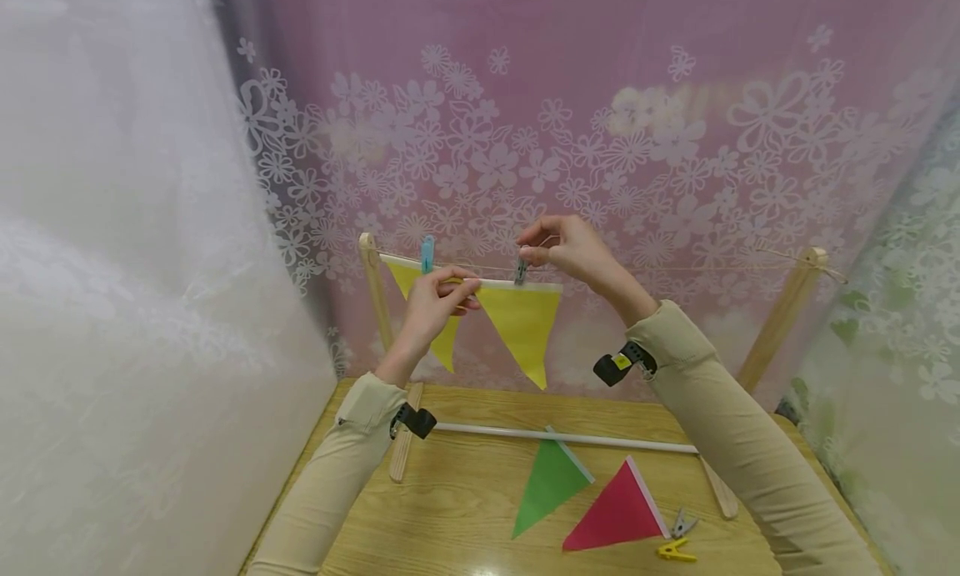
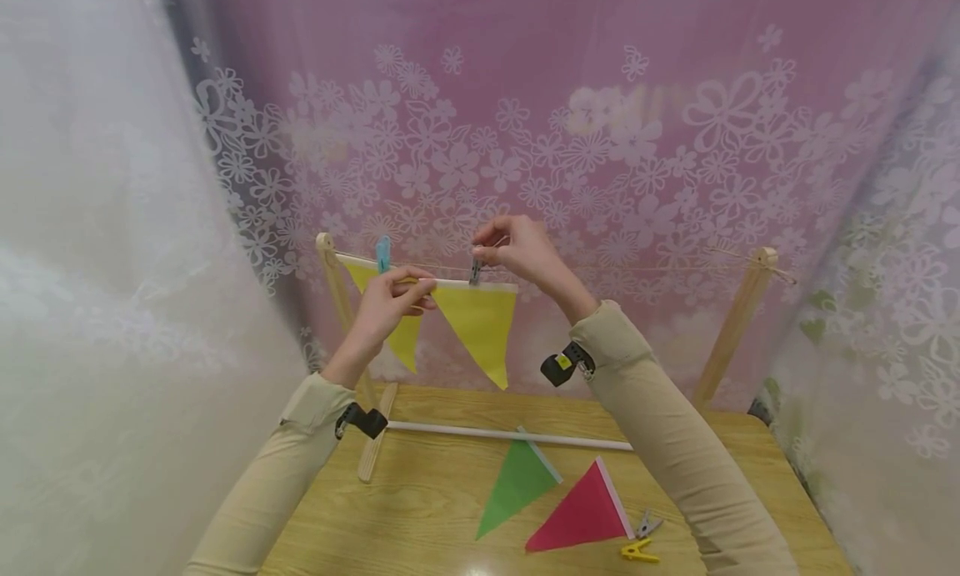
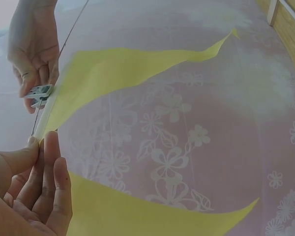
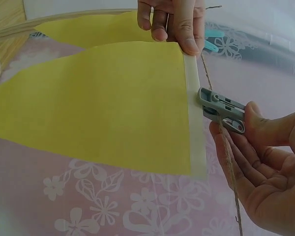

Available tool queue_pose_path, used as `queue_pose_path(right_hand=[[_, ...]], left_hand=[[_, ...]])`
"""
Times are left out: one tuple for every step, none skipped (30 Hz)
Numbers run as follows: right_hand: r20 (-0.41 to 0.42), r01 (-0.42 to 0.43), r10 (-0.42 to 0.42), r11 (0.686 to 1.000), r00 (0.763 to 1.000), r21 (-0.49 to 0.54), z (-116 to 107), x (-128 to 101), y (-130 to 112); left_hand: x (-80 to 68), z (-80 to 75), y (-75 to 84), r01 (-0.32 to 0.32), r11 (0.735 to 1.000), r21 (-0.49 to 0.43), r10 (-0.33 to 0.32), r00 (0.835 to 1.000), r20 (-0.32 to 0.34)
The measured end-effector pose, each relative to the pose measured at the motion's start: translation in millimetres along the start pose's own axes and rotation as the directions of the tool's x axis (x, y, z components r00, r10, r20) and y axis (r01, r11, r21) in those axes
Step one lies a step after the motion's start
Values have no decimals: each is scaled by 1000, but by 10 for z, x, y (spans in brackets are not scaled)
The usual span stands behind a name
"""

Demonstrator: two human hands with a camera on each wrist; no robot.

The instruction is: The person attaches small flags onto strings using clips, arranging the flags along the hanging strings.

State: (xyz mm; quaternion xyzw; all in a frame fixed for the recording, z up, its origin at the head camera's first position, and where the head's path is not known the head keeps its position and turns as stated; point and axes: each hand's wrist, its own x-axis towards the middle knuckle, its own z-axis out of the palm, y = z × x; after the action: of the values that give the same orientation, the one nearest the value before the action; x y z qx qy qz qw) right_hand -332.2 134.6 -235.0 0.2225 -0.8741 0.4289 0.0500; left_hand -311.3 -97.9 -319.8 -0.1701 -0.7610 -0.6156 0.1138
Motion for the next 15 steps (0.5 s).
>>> queue_pose_path(right_hand=[[2, 5, -5, 1000, 1000, -2, -1, -3, -2], [6, 10, -10, 1000, 1000, -5, 2, -2, 4], [9, 14, -14, 1000, 1000, -9, 3, -3, 6], [12, 18, -18, 1000, 1000, -10, 4, -4, 7], [14, 22, -22, 1000, 1000, -15, 6, -2, 12], [16, 25, -25, 1000, 1000, -18, 7, -4, 11], [17, 28, -27, 999, 999, -21, 7, -5, 9], [18, 29, -28, 999, 999, -24, 9, -6, 7], [17, 28, -28, 999, 999, -25, 8, -10, 0], [18, 27, -27, 999, 999, -27, 9, -11, -3], [20, 27, -27, 999, 999, -33, 11, -8, -1], [20, 25, -24, 999, 999, -34, 11, -9, -5], [21, 23, -22, 999, 1000, -35, 12, -7, -3], [21, 21, -20, 999, 1000, -37, 14, -5, -3], [24, 21, -21, 999, 1000, -39, 14, -3, 0]], left_hand=[[-1, 1, 5, 2, 1000, -2, -2, 1000, -2], [-2, 2, 6, 2, 1000, -2, -2, 1000, -4], [-3, 2, 9, 3, 1000, -2, -3, 1000, -7], [0, 3, 10, 4, 1000, 0, -4, 1000, -10], [0, 4, 13, 5, 1000, 1, -5, 1000, -12], [-1, 7, 17, 5, 1000, 3, -5, 1000, -15], [1, 9, 17, 4, 1000, 3, -4, 1000, -18], [4, 11, 15, 2, 1000, 3, -2, 1000, -21], [4, 14, 18, 1, 1000, 1, -1, 1000, -24], [5, 17, 18, -1, 1000, -3, 1, 1000, -28], [4, 20, 18, -3, 1000, -5, 3, 999, -33], [3, 22, 19, -5, 1000, -6, 5, 999, -39], [1, 23, 19, -7, 1000, -10, 7, 999, -45], [-1, 24, 23, -9, 1000, -11, 8, 999, -50], [-5, 24, 29, -10, 1000, -10, 9, 998, -55]])
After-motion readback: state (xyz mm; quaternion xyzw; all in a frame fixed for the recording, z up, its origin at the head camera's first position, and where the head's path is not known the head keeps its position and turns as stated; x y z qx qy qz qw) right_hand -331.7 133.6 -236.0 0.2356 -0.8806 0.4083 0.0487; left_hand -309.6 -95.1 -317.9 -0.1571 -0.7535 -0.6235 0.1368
